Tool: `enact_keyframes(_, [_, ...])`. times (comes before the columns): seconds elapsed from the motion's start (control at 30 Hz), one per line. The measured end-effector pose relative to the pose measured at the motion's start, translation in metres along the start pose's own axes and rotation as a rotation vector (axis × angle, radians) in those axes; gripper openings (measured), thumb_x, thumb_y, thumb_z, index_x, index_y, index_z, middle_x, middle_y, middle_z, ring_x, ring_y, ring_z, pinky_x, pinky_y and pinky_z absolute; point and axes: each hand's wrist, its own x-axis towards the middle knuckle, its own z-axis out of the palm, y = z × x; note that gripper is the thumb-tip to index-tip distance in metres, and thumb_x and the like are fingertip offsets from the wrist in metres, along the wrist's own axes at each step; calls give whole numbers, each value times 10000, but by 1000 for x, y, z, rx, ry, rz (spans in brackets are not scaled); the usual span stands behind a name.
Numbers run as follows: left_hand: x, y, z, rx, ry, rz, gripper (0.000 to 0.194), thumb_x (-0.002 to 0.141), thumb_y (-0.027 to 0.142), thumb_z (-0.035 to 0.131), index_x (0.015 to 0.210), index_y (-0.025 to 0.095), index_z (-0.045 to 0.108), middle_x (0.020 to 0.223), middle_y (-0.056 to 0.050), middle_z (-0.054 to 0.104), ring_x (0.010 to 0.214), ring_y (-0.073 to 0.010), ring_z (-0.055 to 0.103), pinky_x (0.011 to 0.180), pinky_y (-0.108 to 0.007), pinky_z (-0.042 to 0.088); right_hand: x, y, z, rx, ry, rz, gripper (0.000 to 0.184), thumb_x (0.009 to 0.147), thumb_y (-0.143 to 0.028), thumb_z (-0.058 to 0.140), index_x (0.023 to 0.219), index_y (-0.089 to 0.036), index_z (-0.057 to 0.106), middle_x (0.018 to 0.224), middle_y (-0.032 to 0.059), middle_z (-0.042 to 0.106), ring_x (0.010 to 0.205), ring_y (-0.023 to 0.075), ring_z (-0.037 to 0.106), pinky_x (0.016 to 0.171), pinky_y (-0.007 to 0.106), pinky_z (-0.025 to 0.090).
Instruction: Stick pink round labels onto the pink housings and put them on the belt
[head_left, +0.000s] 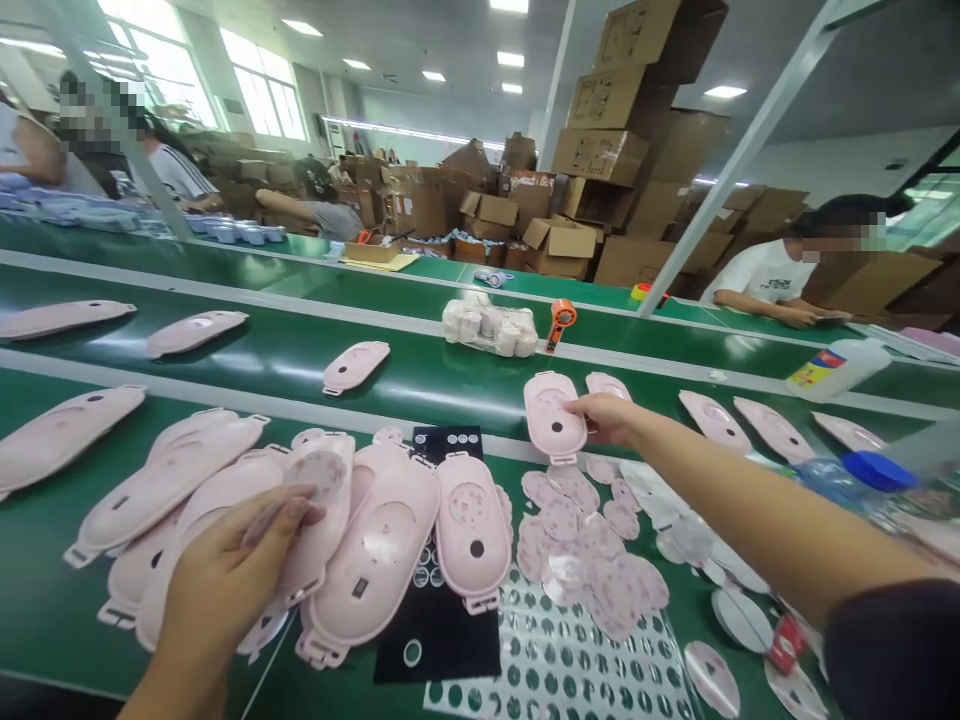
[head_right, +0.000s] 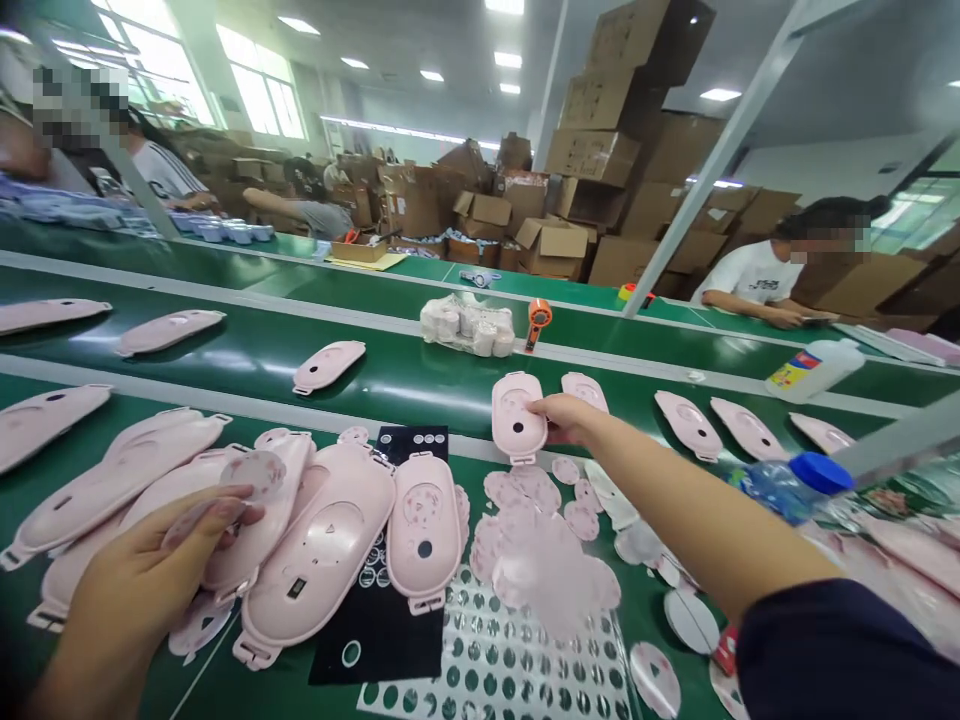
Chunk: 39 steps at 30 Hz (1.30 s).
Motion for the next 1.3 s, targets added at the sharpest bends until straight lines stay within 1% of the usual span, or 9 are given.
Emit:
enact_keyframes(0.2, [-2,6,-4,11,-87,-80,402,708,606,624,891,263,727,814,-38,721,802,-278,620,473,-278,393,56,-24,35,-121,117,-58,276,965,-308,549,1179,-134,549,1074,73,596,853,164,619,716,319,559])
enact_keyframes(0.4, [-7,19,2,66,-71,-61,328,738,547,624,868,266,732,788,-34,716,803,-276,627,549,-313,427,38,-30,22,-416,294,-149,356,967,-350,518,1256,-142,499,1255,122,511,1094,250,536,911,443,463])
enact_keyframes(0.47, [-8,22,5,84,-64,-35,321,745,547,619,866,270,727,778,-24,713,811,-286,631,613,-348,452,12,-25,29,-494,227,-223,353,973,-417,475,1185,-148,560,1197,119,559,1085,264,544,899,406,443])
enact_keyframes(0.57, [-6,23,5,120,-57,40,313,761,564,583,847,293,714,774,0,710,872,-313,637,705,-398,477,-35,-5,60,-562,-46,-302,379,851,-544,615,990,-195,665,944,70,664,855,247,626,717,314,453])
enact_keyframes(0.67, [-2,21,2,199,-54,84,325,763,588,547,855,320,707,785,14,715,927,-342,632,769,-448,483,-71,23,96,-555,-223,-334,610,676,-571,767,1166,-240,616,985,55,676,824,249,628,653,297,437])
enact_keyframes(0.8, [5,15,-1,219,-101,104,353,755,604,556,894,321,715,812,4,727,947,-346,638,798,-462,490,-80,44,119,-473,-265,-302,873,647,-507,794,1368,-179,425,1045,102,661,823,248,632,622,291,454])
enact_keyframes(1.03, [10,3,-7,131,-178,143,322,735,555,610,872,295,741,852,-20,737,896,-288,657,847,-390,490,-64,39,112,-228,-431,-226,329,721,-403,760,860,-132,635,659,12,608,479,106,514,426,202,375])
enact_keyframes(1.17, [5,1,-13,52,-173,136,329,733,557,620,849,277,748,826,-38,735,851,-284,658,867,-392,473,-59,27,92,-44,-511,-192,255,806,-349,696,896,-119,632,688,14,610,523,91,545,465,174,410])
enact_keyframes(1.3, [-3,8,-13,-130,-168,42,357,734,551,656,859,228,742,778,-61,721,735,-249,641,737,-345,503,-35,0,84,87,-407,-198,217,943,-327,549,929,-114,588,713,7,593,549,73,543,499,166,432])
